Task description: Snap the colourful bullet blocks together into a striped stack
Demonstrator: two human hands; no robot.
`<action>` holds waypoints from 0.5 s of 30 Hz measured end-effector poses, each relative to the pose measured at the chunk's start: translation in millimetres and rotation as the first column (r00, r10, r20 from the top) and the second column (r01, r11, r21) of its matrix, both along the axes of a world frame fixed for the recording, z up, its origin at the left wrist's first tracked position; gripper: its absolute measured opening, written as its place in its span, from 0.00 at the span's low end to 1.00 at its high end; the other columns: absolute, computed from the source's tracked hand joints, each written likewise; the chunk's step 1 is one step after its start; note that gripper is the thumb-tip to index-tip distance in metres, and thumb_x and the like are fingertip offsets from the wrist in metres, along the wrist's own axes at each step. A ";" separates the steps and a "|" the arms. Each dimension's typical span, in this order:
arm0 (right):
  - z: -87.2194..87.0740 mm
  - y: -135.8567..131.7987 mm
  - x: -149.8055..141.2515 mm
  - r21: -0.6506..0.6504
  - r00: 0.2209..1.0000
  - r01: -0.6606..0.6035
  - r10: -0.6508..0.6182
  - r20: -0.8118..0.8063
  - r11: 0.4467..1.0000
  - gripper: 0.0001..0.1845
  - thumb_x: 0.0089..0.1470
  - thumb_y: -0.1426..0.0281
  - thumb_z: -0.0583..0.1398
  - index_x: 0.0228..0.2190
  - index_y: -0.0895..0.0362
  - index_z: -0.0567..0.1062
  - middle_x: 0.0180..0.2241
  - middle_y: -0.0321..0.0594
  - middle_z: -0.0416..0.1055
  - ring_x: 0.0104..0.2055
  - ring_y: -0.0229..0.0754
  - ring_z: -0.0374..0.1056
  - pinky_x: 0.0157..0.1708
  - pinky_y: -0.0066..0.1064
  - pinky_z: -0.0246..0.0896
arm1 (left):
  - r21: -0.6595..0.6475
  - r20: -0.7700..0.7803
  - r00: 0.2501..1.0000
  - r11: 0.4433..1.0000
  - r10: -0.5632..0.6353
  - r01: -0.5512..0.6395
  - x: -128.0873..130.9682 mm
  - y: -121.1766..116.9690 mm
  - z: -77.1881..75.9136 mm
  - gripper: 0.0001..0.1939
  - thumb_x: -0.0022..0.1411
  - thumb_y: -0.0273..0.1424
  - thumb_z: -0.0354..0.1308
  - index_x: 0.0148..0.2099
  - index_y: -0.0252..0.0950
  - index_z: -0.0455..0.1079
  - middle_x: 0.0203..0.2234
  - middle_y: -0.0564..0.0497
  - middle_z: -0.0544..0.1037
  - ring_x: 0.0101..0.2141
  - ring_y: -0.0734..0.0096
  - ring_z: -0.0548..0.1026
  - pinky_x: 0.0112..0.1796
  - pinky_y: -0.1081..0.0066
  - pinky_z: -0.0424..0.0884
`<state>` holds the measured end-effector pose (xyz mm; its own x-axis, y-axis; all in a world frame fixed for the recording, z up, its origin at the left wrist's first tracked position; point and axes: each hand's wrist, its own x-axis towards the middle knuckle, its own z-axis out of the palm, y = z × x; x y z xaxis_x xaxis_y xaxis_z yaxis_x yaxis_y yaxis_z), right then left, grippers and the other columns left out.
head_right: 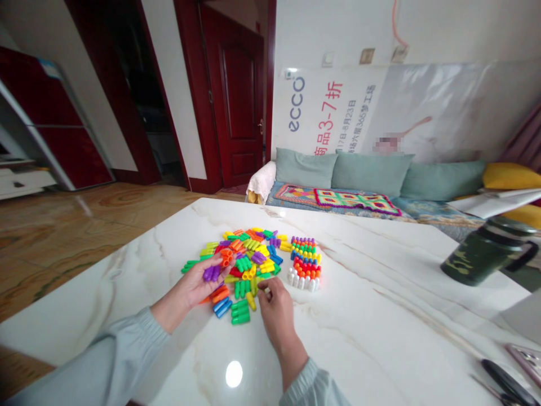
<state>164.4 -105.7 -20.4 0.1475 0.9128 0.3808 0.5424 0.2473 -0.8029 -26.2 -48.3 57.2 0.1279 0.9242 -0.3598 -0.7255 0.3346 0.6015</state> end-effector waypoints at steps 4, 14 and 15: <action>1.3 -0.5 0.6 0.003 1.000 0.011 -0.011 0.007 1.000 0.08 0.49 0.73 0.56 0.31 0.56 0.75 0.31 0.37 0.72 0.26 0.36 0.63 0.28 0.28 0.59 | 0.078 -0.143 0.990 0.996 -0.020 0.031 -0.1 -0.9 -1.4 0.17 0.55 0.12 0.55 0.45 0.33 0.69 0.30 0.48 0.80 0.28 0.68 0.81 0.28 0.75 0.78; 1.1 -0.5 0.4 0.031 1.000 0.008 -0.007 -0.007 0.999 0.06 0.50 0.72 0.56 0.30 0.56 0.74 0.30 0.38 0.72 0.25 0.36 0.62 0.27 0.28 0.58 | 0.482 -0.662 0.730 0.843 0.170 0.240 4.8 0.5 -22.7 0.18 0.42 0.11 0.63 0.34 0.35 0.75 0.33 0.49 0.80 0.36 0.72 0.78 0.36 0.79 0.72; 0.6 -0.2 0.4 0.036 1.000 0.007 -0.007 -0.006 0.999 0.07 0.50 0.72 0.56 0.30 0.56 0.74 0.30 0.38 0.72 0.25 0.36 0.62 0.27 0.28 0.58 | 0.514 -0.659 0.726 0.822 0.196 0.245 5.6 1.0 -24.9 0.18 0.42 0.12 0.63 0.35 0.36 0.76 0.35 0.49 0.80 0.39 0.71 0.77 0.41 0.78 0.72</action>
